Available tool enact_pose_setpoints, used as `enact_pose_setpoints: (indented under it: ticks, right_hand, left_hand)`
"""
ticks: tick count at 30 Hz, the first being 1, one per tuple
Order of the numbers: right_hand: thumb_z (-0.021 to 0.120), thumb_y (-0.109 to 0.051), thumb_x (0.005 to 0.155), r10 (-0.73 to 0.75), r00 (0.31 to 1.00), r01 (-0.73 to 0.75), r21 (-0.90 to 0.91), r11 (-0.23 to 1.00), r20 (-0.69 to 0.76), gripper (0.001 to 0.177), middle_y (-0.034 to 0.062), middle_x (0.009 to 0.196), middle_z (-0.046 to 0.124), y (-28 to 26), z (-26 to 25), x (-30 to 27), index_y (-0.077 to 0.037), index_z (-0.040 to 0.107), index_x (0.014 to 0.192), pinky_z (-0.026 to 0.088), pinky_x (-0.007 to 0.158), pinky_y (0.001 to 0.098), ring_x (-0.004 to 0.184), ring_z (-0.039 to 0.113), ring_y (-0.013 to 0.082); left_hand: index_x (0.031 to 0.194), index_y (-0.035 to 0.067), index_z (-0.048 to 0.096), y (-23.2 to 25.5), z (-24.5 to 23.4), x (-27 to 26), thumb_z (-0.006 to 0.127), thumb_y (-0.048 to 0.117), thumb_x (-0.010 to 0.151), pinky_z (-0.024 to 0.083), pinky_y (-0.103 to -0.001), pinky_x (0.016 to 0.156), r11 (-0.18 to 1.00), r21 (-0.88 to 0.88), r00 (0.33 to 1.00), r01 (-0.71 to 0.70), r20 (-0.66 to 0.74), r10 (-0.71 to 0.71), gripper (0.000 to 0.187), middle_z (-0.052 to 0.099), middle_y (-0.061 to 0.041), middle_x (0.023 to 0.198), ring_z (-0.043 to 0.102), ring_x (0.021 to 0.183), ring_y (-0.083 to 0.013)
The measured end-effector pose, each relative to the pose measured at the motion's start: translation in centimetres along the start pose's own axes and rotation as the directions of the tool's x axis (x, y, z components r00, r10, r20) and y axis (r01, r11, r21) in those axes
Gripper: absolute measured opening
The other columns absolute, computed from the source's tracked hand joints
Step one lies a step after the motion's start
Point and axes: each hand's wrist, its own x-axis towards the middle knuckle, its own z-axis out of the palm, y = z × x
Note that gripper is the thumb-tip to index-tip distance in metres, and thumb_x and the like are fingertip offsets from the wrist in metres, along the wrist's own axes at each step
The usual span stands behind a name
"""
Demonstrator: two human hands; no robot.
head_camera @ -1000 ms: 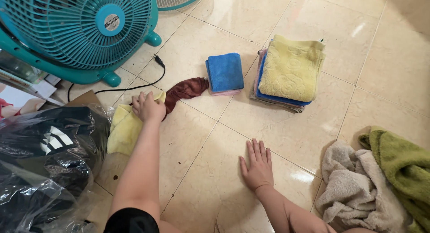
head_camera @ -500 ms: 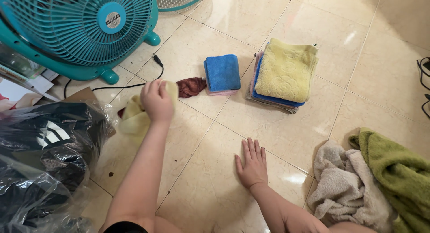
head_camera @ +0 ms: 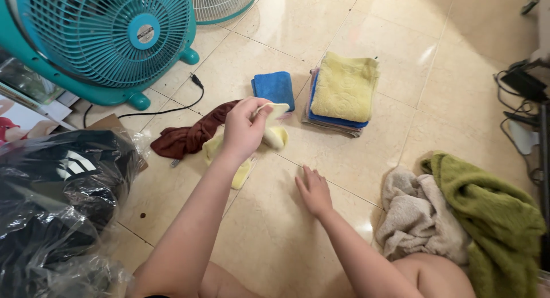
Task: The person sits on the floor and folds several towels one by one, including yellow, blue, and brown towels. Each towel is smoothed, folded into a compact rectangle, and stacked neatly on the floor.
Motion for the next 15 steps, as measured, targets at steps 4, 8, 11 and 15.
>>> enact_pose_setpoints:
  ticks: [4,8,11,15]
  right_hand:
    - [0.059,-0.049,0.093,0.085,0.991,-0.125,0.484,0.866,0.104,0.083,0.0144,0.150,0.052,-1.4,-4.2,1.6,-0.013,0.026,0.160,0.047,0.107,0.0402,0.129,0.059,0.0265]
    - [0.074,-0.028,0.088,-0.169,0.984,0.054,0.791,0.610,0.063,0.076,0.0125,0.135,0.061,-2.4,-6.3,1.8,-0.010,0.035,0.150,0.050,0.099,0.0353,0.120,0.061,0.0177]
    - [0.070,-0.022,0.096,-0.048,0.992,-0.054,0.721,0.691,0.120,0.035,0.0104,0.099,0.074,-1.9,-7.4,2.1,0.000,0.071,0.124,0.055,0.077,0.0356,0.084,0.065,0.0163]
    - [0.064,-0.024,0.101,0.059,0.971,0.089,0.579,0.811,-0.232,0.024,0.0039,0.088,0.074,-0.4,-11.6,2.3,-0.003,0.074,0.107,0.052,0.073,0.0274,0.078,0.064,0.0094]
  left_hand:
    - [0.102,0.002,0.071,1.6,1.3,-0.6,0.067,0.015,0.100,0.049,-0.024,0.067,0.987,-0.156,0.998,-0.046,0.043,0.053,0.013,0.071,-0.002,0.092,0.059,0.078,-0.0075]
    - [0.104,0.002,0.071,2.9,2.3,-1.3,0.067,0.015,0.102,0.051,-0.022,0.074,0.955,-0.293,0.997,-0.046,0.053,0.065,0.014,0.072,0.000,0.092,0.061,0.082,-0.0040]
    - [0.104,0.003,0.072,4.2,2.0,-1.4,0.069,0.016,0.103,0.050,-0.021,0.071,0.950,-0.305,0.996,-0.072,0.032,0.086,0.014,0.071,0.001,0.091,0.058,0.079,-0.0028]
    - [0.103,0.003,0.069,5.6,0.0,-0.9,0.069,0.015,0.104,0.044,-0.021,0.065,0.965,-0.205,0.980,-0.163,-0.144,0.135,0.013,0.066,0.001,0.092,0.052,0.074,-0.0039]
